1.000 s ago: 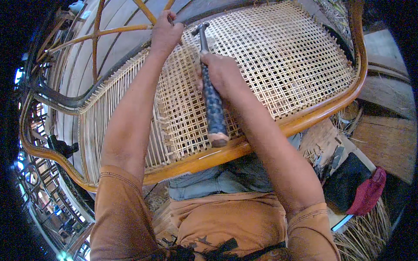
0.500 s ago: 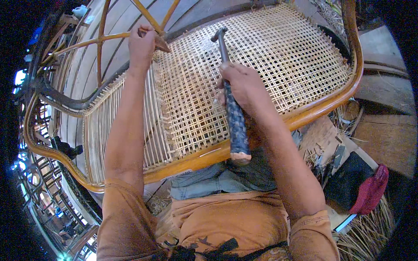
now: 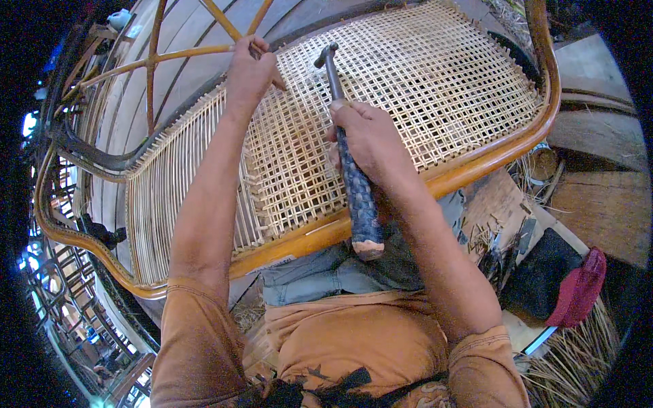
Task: Repairing a rattan chair seat using a hammer, chisel, and knife.
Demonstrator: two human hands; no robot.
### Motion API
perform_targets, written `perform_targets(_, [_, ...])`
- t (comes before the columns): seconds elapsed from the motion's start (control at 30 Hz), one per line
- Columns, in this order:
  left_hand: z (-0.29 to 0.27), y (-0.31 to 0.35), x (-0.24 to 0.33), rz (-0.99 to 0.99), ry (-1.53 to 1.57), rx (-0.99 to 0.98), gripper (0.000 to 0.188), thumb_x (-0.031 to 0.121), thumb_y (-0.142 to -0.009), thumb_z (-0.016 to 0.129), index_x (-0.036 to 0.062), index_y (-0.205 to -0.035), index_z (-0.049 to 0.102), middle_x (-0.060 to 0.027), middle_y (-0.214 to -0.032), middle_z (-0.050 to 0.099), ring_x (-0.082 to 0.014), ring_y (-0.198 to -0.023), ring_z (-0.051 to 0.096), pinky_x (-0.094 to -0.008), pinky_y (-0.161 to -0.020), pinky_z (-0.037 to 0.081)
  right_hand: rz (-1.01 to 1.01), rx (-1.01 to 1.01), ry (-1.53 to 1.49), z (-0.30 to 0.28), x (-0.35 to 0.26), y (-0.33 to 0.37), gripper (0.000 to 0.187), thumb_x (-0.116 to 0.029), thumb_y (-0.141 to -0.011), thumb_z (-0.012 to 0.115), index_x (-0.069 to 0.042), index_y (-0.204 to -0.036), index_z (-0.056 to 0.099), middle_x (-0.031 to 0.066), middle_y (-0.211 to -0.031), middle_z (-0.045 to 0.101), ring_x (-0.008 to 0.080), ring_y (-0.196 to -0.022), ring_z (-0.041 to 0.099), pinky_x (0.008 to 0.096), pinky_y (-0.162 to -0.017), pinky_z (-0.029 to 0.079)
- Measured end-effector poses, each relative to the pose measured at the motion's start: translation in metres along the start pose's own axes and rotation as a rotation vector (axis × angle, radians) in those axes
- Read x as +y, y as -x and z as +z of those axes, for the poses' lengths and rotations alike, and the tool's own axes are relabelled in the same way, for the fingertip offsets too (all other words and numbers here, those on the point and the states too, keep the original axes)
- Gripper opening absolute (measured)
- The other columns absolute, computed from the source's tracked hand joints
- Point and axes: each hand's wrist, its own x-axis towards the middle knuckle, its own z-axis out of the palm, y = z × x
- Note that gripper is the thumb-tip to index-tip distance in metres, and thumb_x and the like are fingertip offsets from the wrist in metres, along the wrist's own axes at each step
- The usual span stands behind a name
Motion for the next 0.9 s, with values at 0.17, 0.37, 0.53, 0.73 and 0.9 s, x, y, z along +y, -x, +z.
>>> perform_targets(0.17, [0.01, -0.002, -0.001, 0.152, -0.07, 0.072, 0.018, 0.011, -0.072, 0.053, 0.0024, -0.087, 0.054, -0.0172, -0.077, 0.059, -0.0321, -0.072, 0.059, -0.0375, -0.071, 0.047, 0.038, 0.044, -0.295, 0.018, 0.001, -0.003, 0.031, -0.028, -0.092, 0.047, -0.002, -0.078, 0.054, 0.0054, -0.059, 0.053, 0.0145, -0.044, 0.051, 0.0285, -0.042, 0.041])
perform_targets(0.37, [0.012, -0.001, 0.004, 0.108, -0.09, 0.053, 0.018, 0.011, -0.071, 0.053, 0.0036, -0.087, 0.053, -0.0182, -0.08, 0.06, -0.0352, -0.079, 0.059, -0.0397, -0.076, 0.047, -0.016, -0.001, -0.15, 0.017, 0.003, -0.005, 0.029, -0.024, -0.09, 0.045, 0.001, -0.078, 0.054, 0.0063, -0.062, 0.054, 0.0154, -0.043, 0.052, 0.0301, -0.044, 0.044])
perform_targets(0.53, [0.004, -0.006, 0.0, 0.136, -0.117, 0.065, 0.017, 0.013, -0.072, 0.055, 0.0036, -0.085, 0.053, -0.0154, -0.071, 0.059, -0.0336, -0.07, 0.06, -0.0392, -0.072, 0.048, 0.077, -0.074, 0.028, 0.004, -0.008, -0.009, 0.031, -0.025, -0.091, 0.046, 0.003, -0.08, 0.054, 0.0077, -0.063, 0.056, 0.0162, -0.045, 0.054, 0.0308, -0.043, 0.044])
perform_targets(0.73, [-0.005, -0.031, -0.013, 0.083, -0.011, 0.104, 0.02, 0.016, -0.072, 0.058, 0.0027, -0.087, 0.054, -0.0113, -0.072, 0.059, -0.0256, -0.071, 0.06, -0.0347, -0.071, 0.048, -0.018, 0.028, -0.043, 0.0, -0.016, -0.017, 0.03, -0.027, -0.089, 0.049, 0.002, -0.08, 0.054, 0.0076, -0.066, 0.055, 0.0159, -0.046, 0.054, 0.0296, -0.045, 0.044])
perform_targets(0.9, [0.009, -0.021, -0.018, 0.135, -0.053, 0.098, 0.021, 0.015, -0.069, 0.058, 0.0039, -0.086, 0.053, -0.0124, -0.071, 0.058, -0.03, -0.071, 0.059, -0.0377, -0.072, 0.048, -0.033, -0.005, 0.036, 0.004, -0.012, -0.018, 0.031, -0.029, -0.089, 0.05, 0.0, -0.078, 0.054, 0.0066, -0.065, 0.055, 0.0154, -0.046, 0.054, 0.0296, -0.045, 0.045])
